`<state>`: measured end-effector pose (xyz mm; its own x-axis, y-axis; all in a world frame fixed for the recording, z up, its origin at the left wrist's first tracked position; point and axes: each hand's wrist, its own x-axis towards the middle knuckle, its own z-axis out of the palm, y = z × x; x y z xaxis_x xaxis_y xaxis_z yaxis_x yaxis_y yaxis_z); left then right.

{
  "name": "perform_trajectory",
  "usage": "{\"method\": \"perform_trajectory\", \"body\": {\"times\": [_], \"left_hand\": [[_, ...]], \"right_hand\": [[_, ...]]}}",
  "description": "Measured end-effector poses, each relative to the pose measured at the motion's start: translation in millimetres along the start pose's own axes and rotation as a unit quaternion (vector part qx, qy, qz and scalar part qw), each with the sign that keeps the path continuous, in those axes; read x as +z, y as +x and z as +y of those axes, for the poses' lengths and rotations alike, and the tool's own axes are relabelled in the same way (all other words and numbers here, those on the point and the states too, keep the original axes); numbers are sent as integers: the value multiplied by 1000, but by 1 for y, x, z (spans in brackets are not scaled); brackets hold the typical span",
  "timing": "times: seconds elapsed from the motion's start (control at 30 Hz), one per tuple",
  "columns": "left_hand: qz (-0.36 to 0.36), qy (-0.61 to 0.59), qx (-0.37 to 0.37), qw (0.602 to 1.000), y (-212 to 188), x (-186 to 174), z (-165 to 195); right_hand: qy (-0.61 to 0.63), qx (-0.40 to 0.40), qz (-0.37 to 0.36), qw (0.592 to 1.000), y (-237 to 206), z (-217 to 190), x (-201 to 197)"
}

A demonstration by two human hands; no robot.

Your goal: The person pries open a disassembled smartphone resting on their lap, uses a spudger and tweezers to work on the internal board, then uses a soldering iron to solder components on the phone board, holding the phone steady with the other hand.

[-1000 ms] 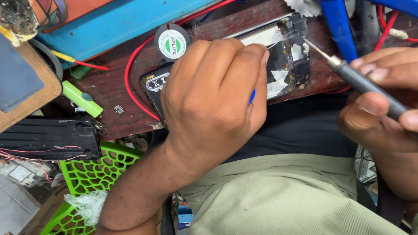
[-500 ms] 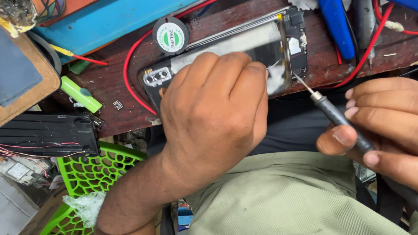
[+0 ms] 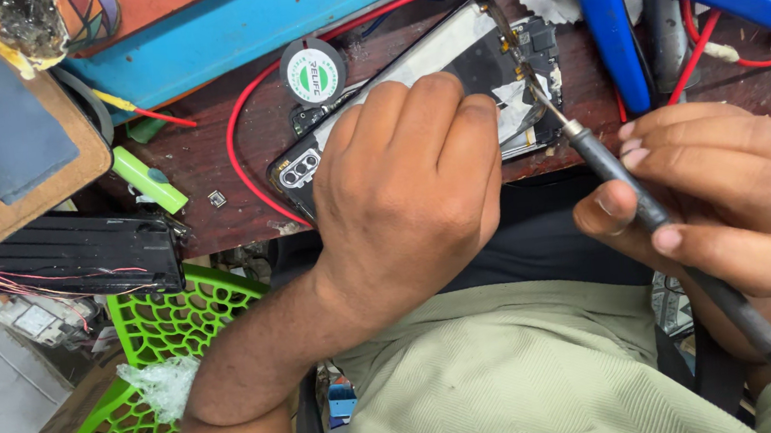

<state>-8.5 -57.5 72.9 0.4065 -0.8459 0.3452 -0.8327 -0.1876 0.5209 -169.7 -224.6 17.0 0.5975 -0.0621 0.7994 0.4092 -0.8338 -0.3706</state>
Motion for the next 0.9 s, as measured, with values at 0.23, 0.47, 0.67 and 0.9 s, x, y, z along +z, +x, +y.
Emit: {"method": "perform_trajectory", "body": {"times": [0.23, 0.47, 0.67, 0.9], "left_hand": [[0, 20, 6, 1000, 2, 3, -1], [-2, 20, 7, 1000, 4, 3, 1], [-2, 23, 9, 1000, 5, 3, 1], [0, 10, -2, 1000, 4, 1, 0]], "right_hand": [[-17, 13, -19, 1000, 0, -1, 2], [-7, 9, -27, 1000, 0, 1, 2], [0, 15, -42, 999, 4, 1, 1], [3, 14, -18, 1000, -2, 3, 1]]}}
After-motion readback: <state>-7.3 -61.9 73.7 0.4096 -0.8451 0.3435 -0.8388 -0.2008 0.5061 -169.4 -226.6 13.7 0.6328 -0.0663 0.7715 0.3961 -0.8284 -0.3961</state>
